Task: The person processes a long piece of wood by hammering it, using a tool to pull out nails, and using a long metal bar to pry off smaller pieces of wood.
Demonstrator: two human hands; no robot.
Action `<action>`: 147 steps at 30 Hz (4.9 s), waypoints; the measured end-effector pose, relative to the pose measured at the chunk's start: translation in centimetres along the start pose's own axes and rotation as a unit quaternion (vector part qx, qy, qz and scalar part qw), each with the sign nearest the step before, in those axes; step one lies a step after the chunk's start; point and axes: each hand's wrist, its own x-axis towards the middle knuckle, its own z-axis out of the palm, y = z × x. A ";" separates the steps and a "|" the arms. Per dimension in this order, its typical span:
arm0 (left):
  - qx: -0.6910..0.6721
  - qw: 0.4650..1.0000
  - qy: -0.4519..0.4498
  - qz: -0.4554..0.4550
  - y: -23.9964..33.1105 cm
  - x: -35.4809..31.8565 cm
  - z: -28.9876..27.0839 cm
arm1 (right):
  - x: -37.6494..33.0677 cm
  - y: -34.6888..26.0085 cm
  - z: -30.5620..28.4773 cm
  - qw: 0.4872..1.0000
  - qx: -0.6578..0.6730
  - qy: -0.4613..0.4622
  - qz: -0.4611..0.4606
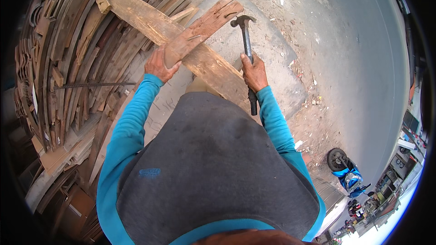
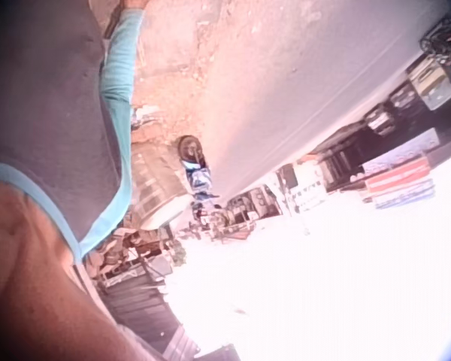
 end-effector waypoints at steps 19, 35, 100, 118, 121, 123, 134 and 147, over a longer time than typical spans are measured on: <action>0.037 0.998 0.051 0.022 -1.7 -0.3 1.4 | -0.3 -2.4 -1.8 0.994 0.050 0.081 -0.052; 0.061 0.996 0.064 0.032 -0.8 -0.3 0.7 | -0.4 -2.8 -2.8 0.991 0.084 0.087 -0.061; 0.006 0.999 0.025 -0.023 -0.7 -0.2 0.4 | 1.8 -4.3 -1.2 0.995 0.068 0.044 -0.060; -0.007 1.000 0.003 -0.023 -0.5 -0.3 0.2 | 1.5 -1.5 0.8 0.982 0.082 0.127 -0.116; -0.007 0.999 0.032 -0.028 -0.8 1.0 0.1 | 0.5 -1.2 1.1 0.996 0.090 0.008 -0.005; 0.014 1.000 0.005 -0.018 -0.9 -0.3 0.3 | -2.0 -6.1 -1.9 0.986 0.165 0.019 0.010; 0.001 1.000 0.011 -0.019 -0.4 -0.6 0.1 | -0.9 -10.4 -4.4 0.822 0.303 0.265 -0.402; 0.003 0.999 -0.001 -0.044 -1.0 -1.4 0.3 | -5.3 -19.5 -12.1 0.747 0.294 0.356 -0.478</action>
